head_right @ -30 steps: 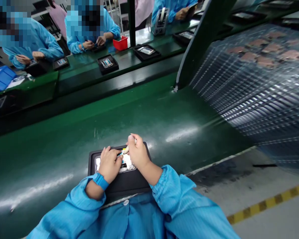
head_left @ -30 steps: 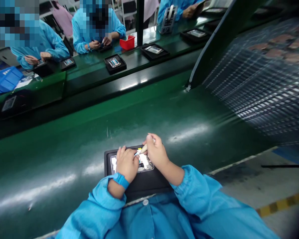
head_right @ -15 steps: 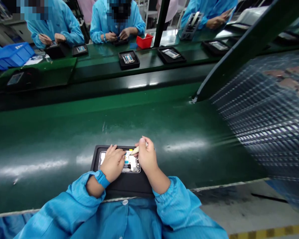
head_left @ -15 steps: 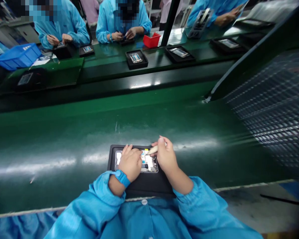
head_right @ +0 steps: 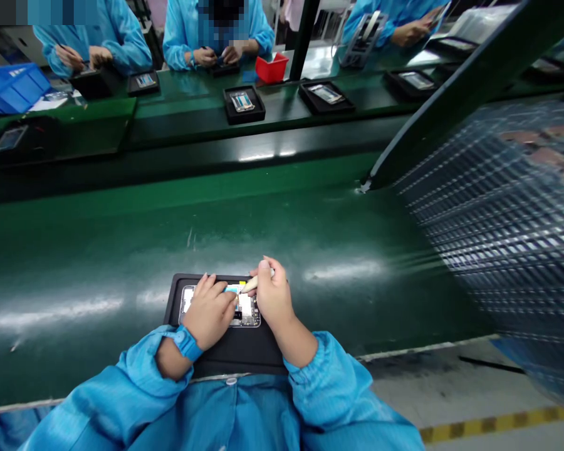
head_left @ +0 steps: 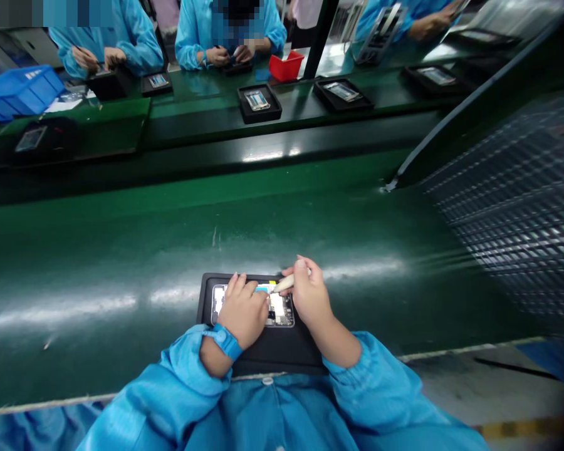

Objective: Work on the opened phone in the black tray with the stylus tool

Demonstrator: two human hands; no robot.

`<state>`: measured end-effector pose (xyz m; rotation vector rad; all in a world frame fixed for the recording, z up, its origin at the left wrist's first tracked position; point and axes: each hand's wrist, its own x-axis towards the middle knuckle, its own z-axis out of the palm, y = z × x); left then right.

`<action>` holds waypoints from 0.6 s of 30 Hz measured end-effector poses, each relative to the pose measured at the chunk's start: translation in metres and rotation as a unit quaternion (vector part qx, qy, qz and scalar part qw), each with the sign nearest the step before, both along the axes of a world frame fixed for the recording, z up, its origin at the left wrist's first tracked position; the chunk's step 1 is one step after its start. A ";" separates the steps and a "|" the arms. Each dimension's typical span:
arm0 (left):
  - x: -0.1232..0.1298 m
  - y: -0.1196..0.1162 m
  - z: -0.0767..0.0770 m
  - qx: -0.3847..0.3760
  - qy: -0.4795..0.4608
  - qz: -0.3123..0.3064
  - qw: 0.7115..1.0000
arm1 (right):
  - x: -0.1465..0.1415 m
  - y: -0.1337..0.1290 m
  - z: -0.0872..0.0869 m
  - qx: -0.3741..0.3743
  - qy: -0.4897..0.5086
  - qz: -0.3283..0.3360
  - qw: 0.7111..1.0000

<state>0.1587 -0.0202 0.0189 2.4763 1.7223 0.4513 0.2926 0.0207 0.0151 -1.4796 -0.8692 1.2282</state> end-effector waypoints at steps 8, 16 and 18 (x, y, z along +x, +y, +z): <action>-0.005 -0.005 0.001 0.030 0.072 -0.057 0.995 | 0.000 0.001 -0.001 -0.014 -0.004 0.001 1.000; -0.010 -0.005 0.006 0.001 0.089 -0.093 0.992 | -0.001 0.003 -0.001 -0.020 -0.002 0.001 1.000; -0.011 -0.005 0.006 -0.002 0.093 -0.096 0.991 | -0.001 0.003 -0.001 -0.019 -0.001 0.002 1.000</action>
